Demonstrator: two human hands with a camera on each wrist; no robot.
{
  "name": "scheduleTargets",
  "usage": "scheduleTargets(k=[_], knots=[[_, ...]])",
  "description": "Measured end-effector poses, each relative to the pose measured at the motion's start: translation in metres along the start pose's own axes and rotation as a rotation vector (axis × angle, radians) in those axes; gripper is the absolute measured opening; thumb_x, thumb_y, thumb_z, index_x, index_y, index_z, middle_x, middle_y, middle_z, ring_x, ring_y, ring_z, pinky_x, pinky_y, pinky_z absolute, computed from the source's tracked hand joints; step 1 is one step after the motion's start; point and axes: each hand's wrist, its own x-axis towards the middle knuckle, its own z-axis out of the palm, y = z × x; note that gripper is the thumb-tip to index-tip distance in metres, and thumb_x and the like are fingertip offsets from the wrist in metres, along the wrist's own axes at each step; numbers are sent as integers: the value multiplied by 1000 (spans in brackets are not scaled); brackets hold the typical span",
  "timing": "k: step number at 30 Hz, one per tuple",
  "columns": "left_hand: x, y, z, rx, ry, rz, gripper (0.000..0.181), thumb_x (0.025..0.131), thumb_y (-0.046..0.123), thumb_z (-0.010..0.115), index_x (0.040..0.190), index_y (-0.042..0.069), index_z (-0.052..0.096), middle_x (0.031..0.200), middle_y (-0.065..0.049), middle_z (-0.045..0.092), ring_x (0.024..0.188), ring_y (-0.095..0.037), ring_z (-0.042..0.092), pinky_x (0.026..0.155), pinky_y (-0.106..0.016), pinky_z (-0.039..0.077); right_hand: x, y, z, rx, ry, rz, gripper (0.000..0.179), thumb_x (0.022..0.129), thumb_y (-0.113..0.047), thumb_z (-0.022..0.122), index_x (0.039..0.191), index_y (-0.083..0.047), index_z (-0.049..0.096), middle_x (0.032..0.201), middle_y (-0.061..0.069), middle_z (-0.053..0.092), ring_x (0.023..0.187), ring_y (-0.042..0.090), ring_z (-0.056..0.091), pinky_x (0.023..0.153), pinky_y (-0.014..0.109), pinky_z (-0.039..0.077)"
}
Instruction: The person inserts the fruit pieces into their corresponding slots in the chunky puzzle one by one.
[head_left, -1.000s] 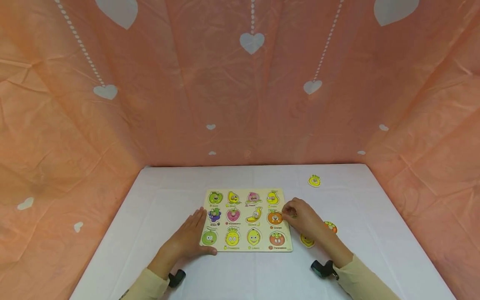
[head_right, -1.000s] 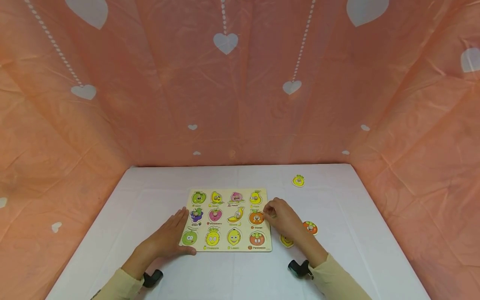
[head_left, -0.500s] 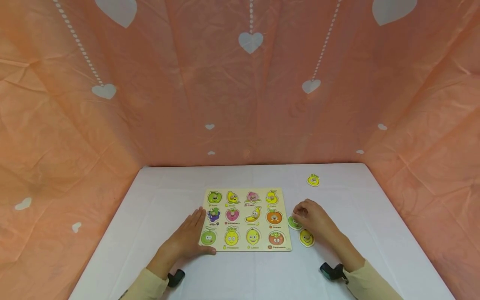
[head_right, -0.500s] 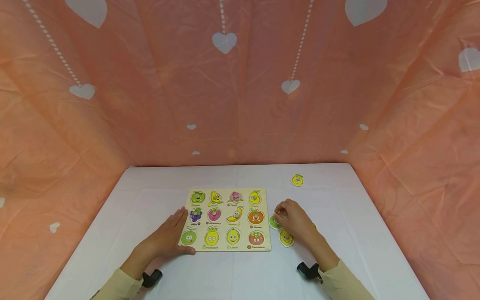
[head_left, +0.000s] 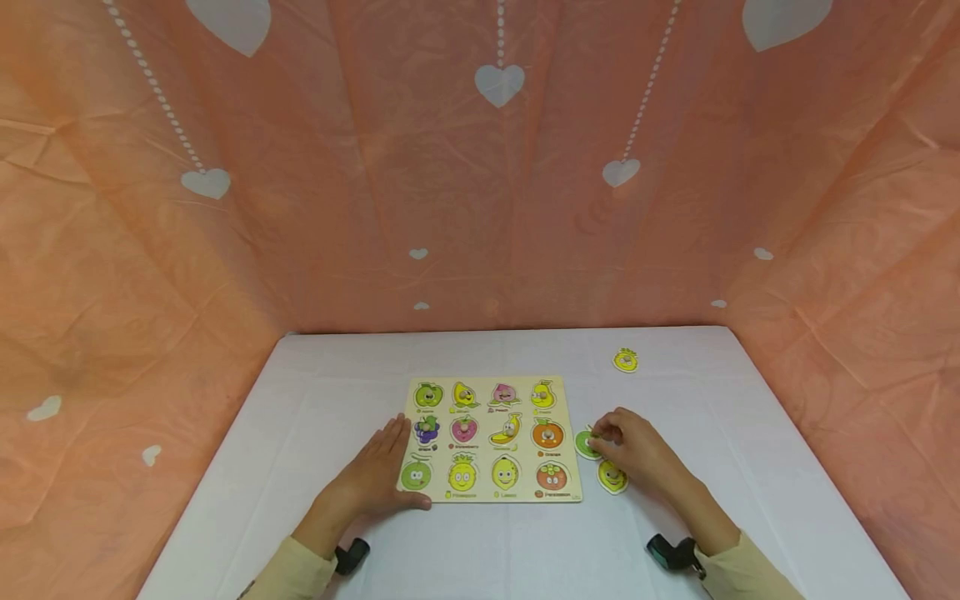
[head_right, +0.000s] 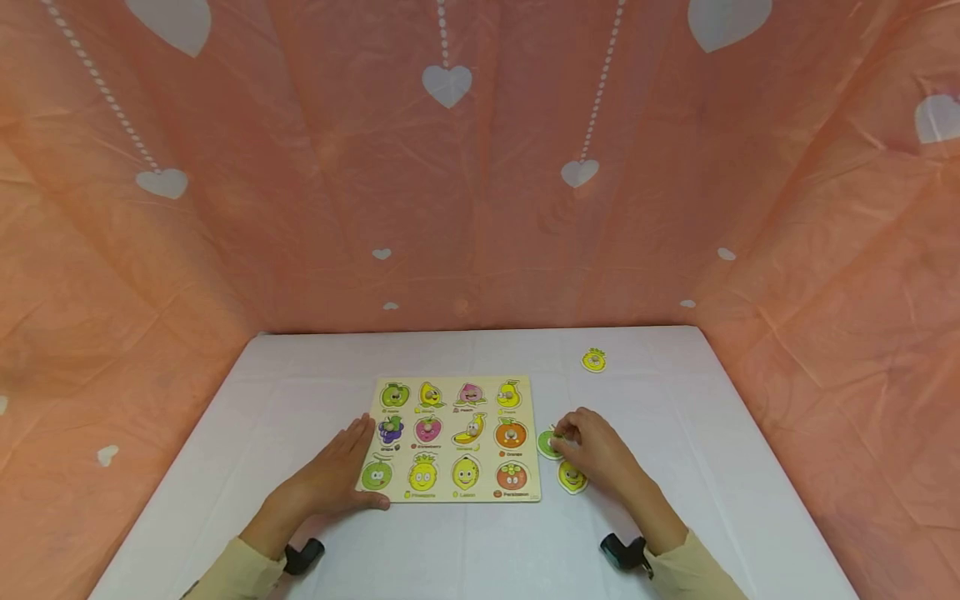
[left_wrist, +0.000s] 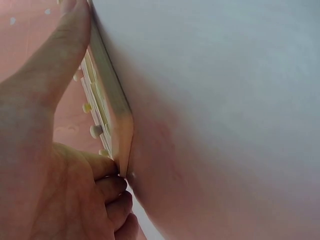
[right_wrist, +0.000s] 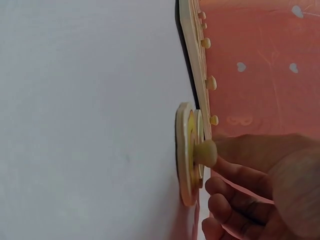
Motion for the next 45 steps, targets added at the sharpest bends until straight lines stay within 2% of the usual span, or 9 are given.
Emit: scheduleTargets(k=[16, 22, 29, 39, 45], knots=[[-2, 2, -5, -6, -20, 11, 134, 79, 60, 90, 164, -15, 19, 174, -32, 15, 164, -44, 16, 134, -56, 18, 0, 1, 0, 31, -25, 7, 12, 95, -16, 84, 101, -9, 75, 94, -2, 62, 86, 15, 56, 72, 27, 49], [-2, -4, -2, -16, -26, 16, 135, 77, 59, 92, 166, -12, 18, 176, -29, 14, 164, -43, 15, 134, -57, 18, 3, 2, 1, 26, -27, 5, 13, 95, -16, 84, 101, -9, 75, 93, -2, 61, 86, 15, 55, 71, 26, 49], [-1, -10, 2, -57, 3, 48, 134, 76, 56, 93, 165, -12, 19, 175, -31, 16, 163, -45, 15, 133, -59, 17, 5, 2, 1, 23, -28, 0, 12, 95, -15, 84, 101, -9, 74, 93, -2, 61, 86, 15, 56, 72, 26, 50], [-3, 0, -4, -37, -26, -1, 135, 77, 55, 93, 166, -12, 18, 176, -30, 14, 164, -43, 14, 134, -56, 17, 9, -2, -1, -35, 25, -66, 14, 96, -16, 83, 104, -9, 74, 97, -2, 62, 87, 14, 56, 76, 30, 52], [-4, 1, -4, -32, -27, -15, 134, 77, 55, 94, 166, -11, 19, 176, -28, 15, 165, -42, 14, 134, -55, 17, 14, -9, -1, 3, 44, -126, 11, 96, -13, 82, 102, -8, 74, 97, -2, 63, 90, 15, 58, 79, 31, 55]])
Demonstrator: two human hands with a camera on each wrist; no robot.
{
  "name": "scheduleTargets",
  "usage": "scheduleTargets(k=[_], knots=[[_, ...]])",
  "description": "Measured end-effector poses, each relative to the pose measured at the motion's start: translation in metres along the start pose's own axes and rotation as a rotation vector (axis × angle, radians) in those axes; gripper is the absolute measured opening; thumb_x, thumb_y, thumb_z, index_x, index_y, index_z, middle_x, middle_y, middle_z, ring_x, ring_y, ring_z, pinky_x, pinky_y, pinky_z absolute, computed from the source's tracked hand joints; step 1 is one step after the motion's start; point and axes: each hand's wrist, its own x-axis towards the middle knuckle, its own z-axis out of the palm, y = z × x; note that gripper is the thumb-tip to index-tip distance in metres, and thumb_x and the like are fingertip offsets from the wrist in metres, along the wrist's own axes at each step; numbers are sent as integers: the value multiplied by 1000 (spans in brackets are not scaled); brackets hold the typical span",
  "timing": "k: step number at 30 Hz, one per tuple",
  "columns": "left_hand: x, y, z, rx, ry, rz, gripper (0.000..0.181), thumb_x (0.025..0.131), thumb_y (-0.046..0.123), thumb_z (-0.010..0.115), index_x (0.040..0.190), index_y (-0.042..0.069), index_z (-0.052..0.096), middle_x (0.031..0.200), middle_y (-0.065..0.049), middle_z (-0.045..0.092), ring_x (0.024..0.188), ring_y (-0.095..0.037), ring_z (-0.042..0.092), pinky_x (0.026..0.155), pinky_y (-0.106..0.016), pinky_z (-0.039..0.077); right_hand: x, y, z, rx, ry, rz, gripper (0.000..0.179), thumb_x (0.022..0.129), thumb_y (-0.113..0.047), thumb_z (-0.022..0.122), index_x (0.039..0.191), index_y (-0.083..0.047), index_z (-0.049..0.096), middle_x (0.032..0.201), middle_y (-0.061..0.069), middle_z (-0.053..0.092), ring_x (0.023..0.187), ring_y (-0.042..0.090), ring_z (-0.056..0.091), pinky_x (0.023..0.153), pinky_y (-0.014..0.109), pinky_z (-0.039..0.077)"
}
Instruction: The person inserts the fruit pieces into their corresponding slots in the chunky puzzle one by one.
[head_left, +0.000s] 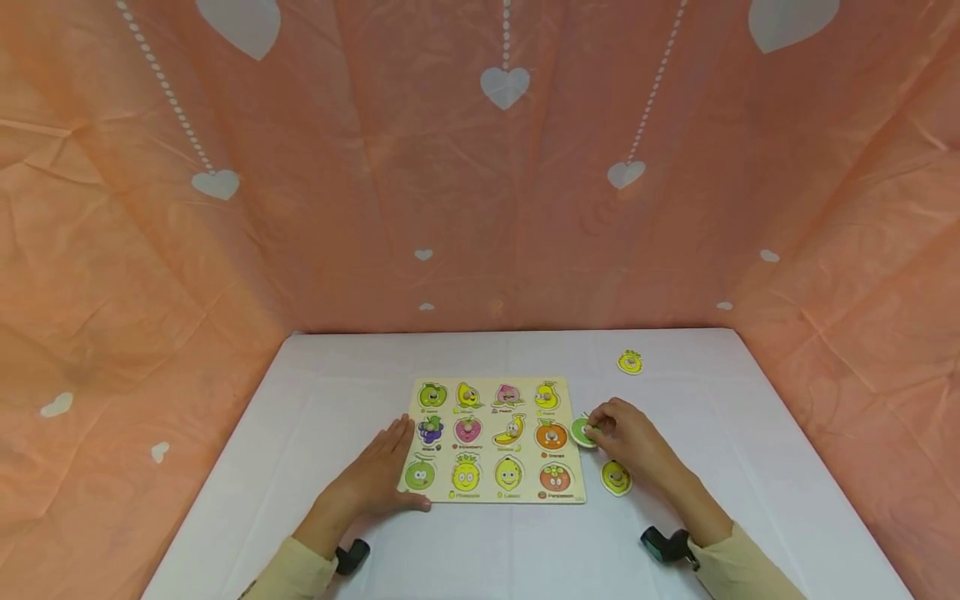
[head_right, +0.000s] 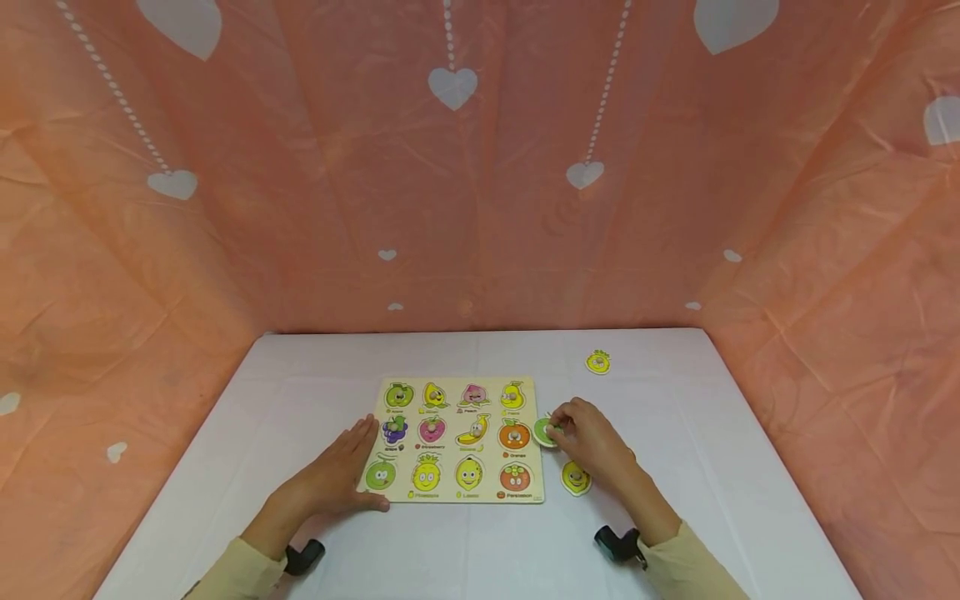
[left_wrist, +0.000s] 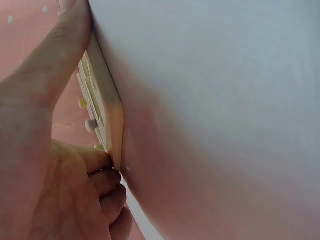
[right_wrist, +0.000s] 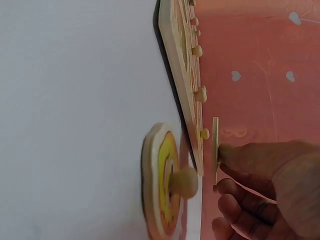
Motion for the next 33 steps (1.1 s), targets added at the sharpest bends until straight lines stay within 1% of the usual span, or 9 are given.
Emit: scheduleTargets(k=[6, 10, 14, 19, 23, 29, 33], knots=[[-1, 2, -1, -6, 7, 2, 134, 76, 54, 95, 165, -12, 20, 176, -29, 16, 164, -42, 16, 134, -56, 18, 6, -10, 6, 25, 11, -40, 9, 96, -11, 81, 100, -7, 74, 96, -1, 62, 89, 15, 56, 76, 29, 52], [-1, 2, 0, 4, 14, 4, 135, 75, 54, 95, 165, -12, 20, 175, -30, 16, 164, -42, 17, 134, -55, 18, 10, -14, 11, 36, 21, -64, 9, 95, -11, 83, 99, -10, 75, 96, -3, 62, 89, 14, 56, 75, 28, 52], [-1, 1, 1, 8, 13, 6, 135, 75, 54, 95, 165, -13, 20, 175, -31, 16, 164, -43, 17, 134, -55, 18, 14, -18, 16, 52, 6, -76, 9, 95, -12, 83, 100, -13, 75, 96, -5, 62, 90, 14, 56, 76, 27, 52], [-2, 2, 0, -5, 15, 5, 134, 75, 52, 96, 165, -13, 21, 175, -31, 17, 164, -43, 17, 134, -56, 18, 19, -23, 23, 74, -2, -115, 11, 95, -12, 84, 100, -13, 75, 97, -6, 62, 90, 14, 56, 77, 27, 52], [-3, 3, 0, 7, 15, 9, 134, 75, 53, 96, 164, -14, 21, 175, -31, 17, 164, -43, 17, 134, -56, 18, 22, -30, 27, 75, -4, -132, 12, 94, -12, 85, 99, -14, 74, 96, -6, 62, 89, 14, 56, 76, 27, 52], [-3, 2, 0, 22, 16, 20, 134, 76, 54, 95, 164, -14, 20, 174, -32, 17, 163, -44, 17, 134, -56, 18, 27, -41, 35, 50, -15, -133, 10, 95, -16, 84, 99, -15, 75, 96, -8, 62, 89, 14, 56, 78, 28, 52], [-2, 1, 0, 25, 16, 17, 135, 76, 55, 94, 164, -14, 20, 174, -31, 17, 164, -43, 17, 134, -55, 18, 29, -47, 40, 63, -17, -168, 11, 95, -16, 84, 99, -15, 74, 98, -8, 63, 92, 13, 57, 82, 32, 54]])
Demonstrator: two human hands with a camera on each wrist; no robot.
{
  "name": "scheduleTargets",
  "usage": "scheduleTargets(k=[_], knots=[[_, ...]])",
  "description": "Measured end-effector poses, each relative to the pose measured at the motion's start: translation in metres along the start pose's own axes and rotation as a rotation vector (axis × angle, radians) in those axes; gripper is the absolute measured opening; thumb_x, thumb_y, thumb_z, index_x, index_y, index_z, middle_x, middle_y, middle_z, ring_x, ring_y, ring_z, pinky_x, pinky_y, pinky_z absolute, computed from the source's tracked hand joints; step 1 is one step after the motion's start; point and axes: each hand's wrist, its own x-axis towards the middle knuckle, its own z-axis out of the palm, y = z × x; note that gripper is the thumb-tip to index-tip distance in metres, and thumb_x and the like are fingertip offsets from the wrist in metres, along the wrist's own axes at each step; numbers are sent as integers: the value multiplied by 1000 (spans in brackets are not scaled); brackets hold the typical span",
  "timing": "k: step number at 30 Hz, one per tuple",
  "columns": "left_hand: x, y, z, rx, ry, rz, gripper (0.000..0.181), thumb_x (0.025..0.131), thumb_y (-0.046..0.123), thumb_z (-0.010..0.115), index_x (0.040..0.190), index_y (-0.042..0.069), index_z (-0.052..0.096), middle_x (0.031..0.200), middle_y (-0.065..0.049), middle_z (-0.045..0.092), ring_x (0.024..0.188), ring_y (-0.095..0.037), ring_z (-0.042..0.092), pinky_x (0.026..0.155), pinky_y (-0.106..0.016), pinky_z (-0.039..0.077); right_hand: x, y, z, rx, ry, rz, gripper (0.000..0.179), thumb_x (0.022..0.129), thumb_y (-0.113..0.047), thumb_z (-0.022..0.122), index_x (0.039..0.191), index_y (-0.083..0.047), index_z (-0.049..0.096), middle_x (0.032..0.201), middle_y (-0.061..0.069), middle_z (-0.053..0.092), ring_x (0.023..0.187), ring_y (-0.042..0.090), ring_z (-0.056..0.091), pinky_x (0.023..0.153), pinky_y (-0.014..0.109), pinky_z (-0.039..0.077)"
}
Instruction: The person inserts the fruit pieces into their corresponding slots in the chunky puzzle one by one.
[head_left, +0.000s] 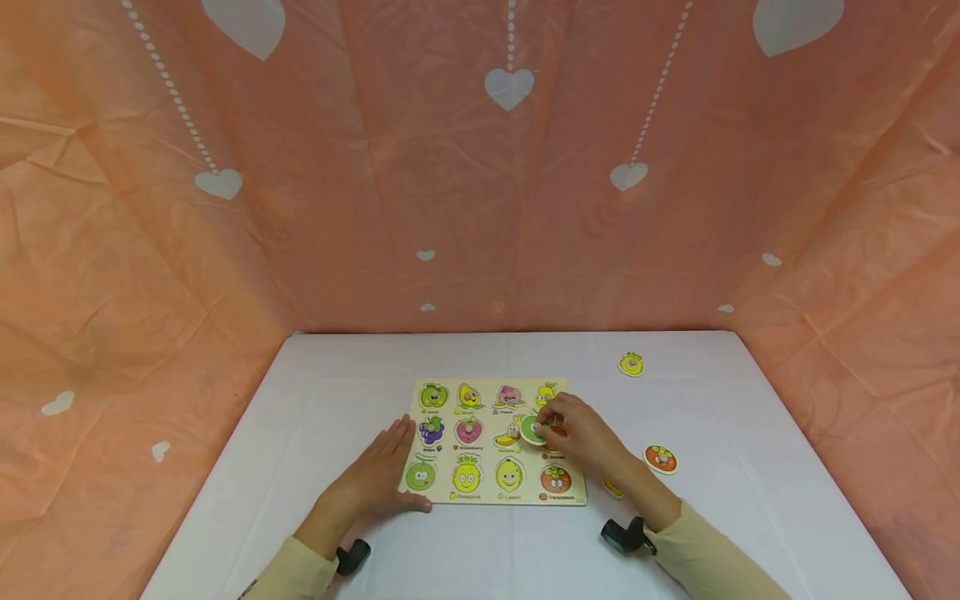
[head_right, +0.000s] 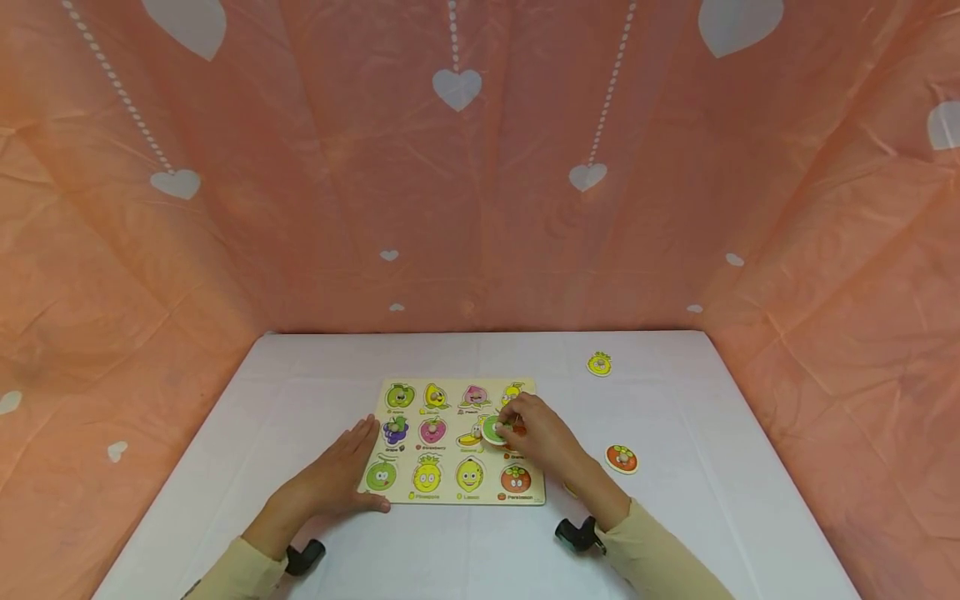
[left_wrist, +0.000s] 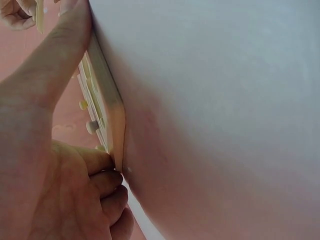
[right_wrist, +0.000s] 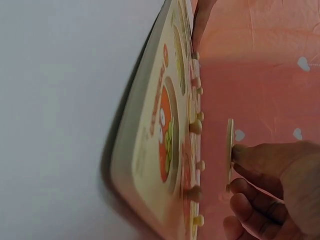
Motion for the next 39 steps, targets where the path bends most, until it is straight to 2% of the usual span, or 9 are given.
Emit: scheduleTargets(k=[5, 13, 21, 30, 39], knots=[[2, -2, 2, 6, -1, -8, 135, 75, 56, 94, 165, -12, 20, 175, -30, 17, 164, -42, 17, 134, -55, 19, 4, -7, 8, 19, -14, -33, 10, 96, -16, 83, 100, -15, 74, 99, -8, 64, 94, 12, 60, 86, 33, 57], [3, -4, 4, 13, -2, -1, 136, 75, 57, 94, 165, -12, 19, 175, -30, 16, 164, -42, 17, 134, -55, 19, 10, -18, 22, -12, -45, -42, 10, 96, -19, 83, 100, -15, 74, 96, -9, 62, 87, 10, 54, 77, 26, 52], [3, -4, 3, 12, -7, -3, 136, 75, 56, 94, 165, -13, 19, 175, -30, 16, 164, -43, 16, 134, -55, 18, 20, -34, 35, -19, -109, -14, 9, 97, -21, 82, 99, -16, 76, 93, -8, 59, 85, 11, 54, 72, 24, 49], [3, -4, 3, 2, -14, -6, 136, 76, 57, 93, 165, -13, 19, 175, -31, 15, 164, -43, 16, 134, -55, 18, 28, -49, 51, -24, -162, -112, 11, 99, -23, 80, 101, -15, 73, 96, -8, 59, 87, 10, 54, 76, 24, 51], [1, -1, -1, -3, -10, 0, 134, 77, 56, 93, 164, -14, 20, 174, -32, 17, 163, -45, 17, 134, -56, 19, 35, -60, 66, 9, -205, -98, 10, 99, -26, 80, 99, -17, 75, 91, -11, 58, 83, 6, 53, 72, 22, 50]])
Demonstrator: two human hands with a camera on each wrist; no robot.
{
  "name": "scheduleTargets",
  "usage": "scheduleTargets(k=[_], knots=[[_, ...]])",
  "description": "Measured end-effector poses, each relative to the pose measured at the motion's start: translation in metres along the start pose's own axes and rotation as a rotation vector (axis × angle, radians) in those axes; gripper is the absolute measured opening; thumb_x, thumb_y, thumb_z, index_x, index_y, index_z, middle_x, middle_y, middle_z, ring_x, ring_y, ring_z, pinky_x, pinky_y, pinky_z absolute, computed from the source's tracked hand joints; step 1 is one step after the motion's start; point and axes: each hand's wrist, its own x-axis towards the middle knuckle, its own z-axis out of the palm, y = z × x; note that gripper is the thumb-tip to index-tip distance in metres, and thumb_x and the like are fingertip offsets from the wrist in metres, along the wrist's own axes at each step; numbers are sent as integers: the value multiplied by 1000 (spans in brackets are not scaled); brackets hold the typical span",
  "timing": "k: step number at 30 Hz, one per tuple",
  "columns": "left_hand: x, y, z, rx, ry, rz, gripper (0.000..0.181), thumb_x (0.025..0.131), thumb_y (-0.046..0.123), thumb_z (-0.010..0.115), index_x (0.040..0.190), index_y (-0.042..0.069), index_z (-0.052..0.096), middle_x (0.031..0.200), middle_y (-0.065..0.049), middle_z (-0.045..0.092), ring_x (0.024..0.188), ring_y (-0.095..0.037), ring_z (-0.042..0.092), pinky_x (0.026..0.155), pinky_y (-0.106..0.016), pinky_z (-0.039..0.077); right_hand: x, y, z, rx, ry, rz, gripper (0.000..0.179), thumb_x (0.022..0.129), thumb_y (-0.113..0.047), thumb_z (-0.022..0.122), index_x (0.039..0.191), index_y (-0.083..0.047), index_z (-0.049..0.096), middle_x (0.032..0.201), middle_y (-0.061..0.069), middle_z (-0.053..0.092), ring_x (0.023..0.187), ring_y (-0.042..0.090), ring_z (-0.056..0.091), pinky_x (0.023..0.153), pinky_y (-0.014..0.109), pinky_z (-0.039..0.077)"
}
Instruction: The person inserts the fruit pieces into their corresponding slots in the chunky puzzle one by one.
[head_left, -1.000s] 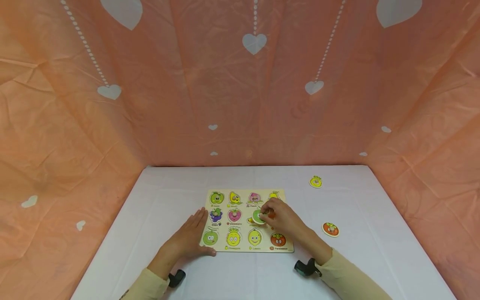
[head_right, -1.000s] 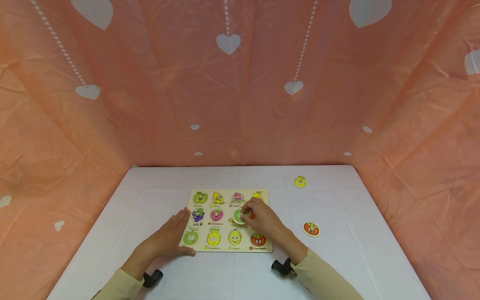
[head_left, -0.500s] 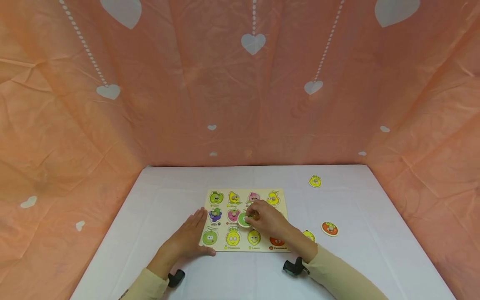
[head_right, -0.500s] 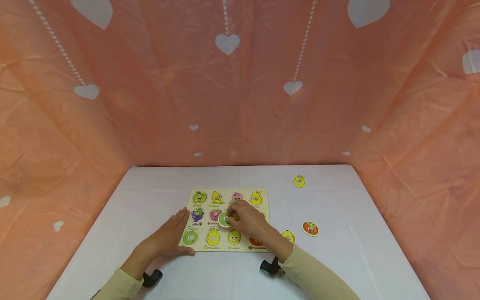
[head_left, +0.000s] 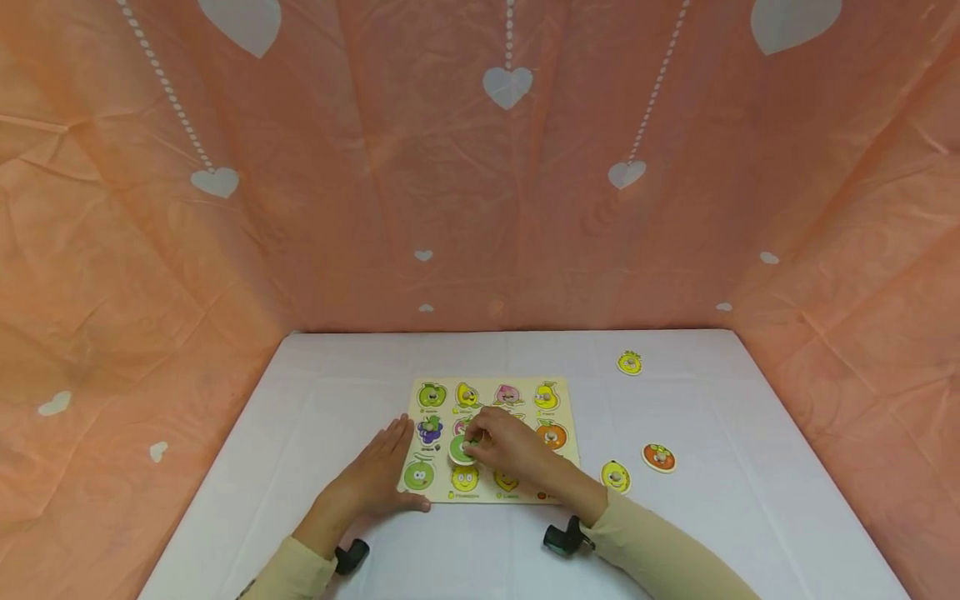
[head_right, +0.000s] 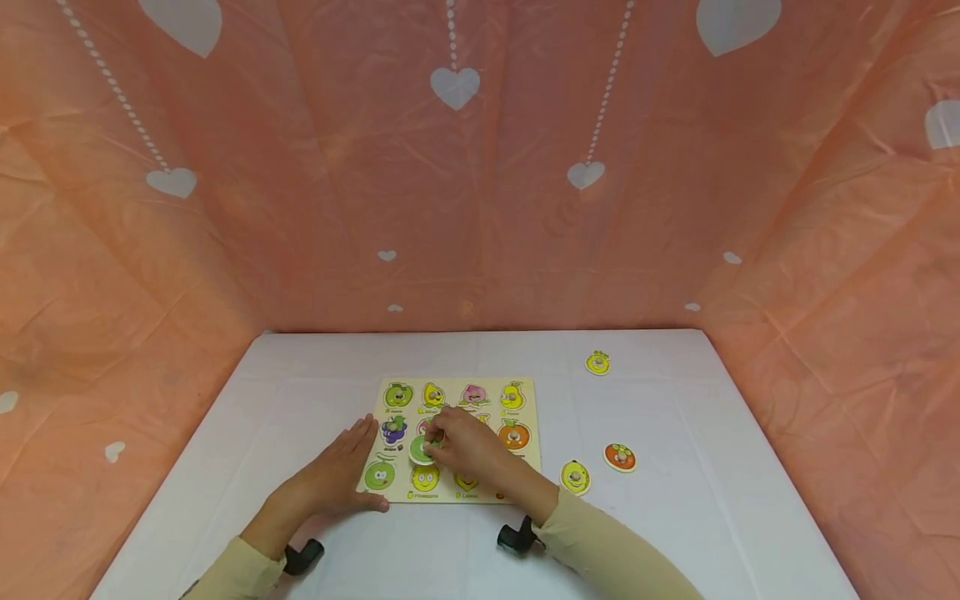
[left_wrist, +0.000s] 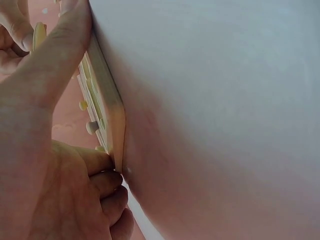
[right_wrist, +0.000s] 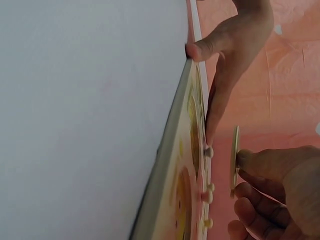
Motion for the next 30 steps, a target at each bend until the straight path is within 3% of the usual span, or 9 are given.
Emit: scheduleTargets(k=[9, 15, 30], knots=[[2, -1, 0, 12, -7, 9, 134, 78, 59, 92, 164, -15, 20, 173, -34, 17, 163, -45, 17, 134, -56, 19, 9, -13, 13, -24, -38, -29, 11, 100, -29, 79, 102, -19, 75, 95, -13, 61, 88, 5, 53, 80, 21, 50], [2, 0, 0, 13, -8, 13, 134, 77, 59, 92, 164, -15, 21, 173, -33, 17, 163, -45, 17, 134, -56, 19, 13, -20, 20, -47, -45, -64, 12, 100, -29, 79, 101, -18, 74, 92, -13, 58, 84, 3, 51, 74, 19, 48], [3, -2, -1, 23, -20, 16, 134, 79, 62, 90, 164, -15, 21, 173, -34, 17, 163, -45, 18, 133, -56, 20, 22, -28, 36, -17, -76, -117, 10, 101, -28, 78, 101, -18, 75, 94, -15, 61, 87, 2, 52, 76, 16, 48]])
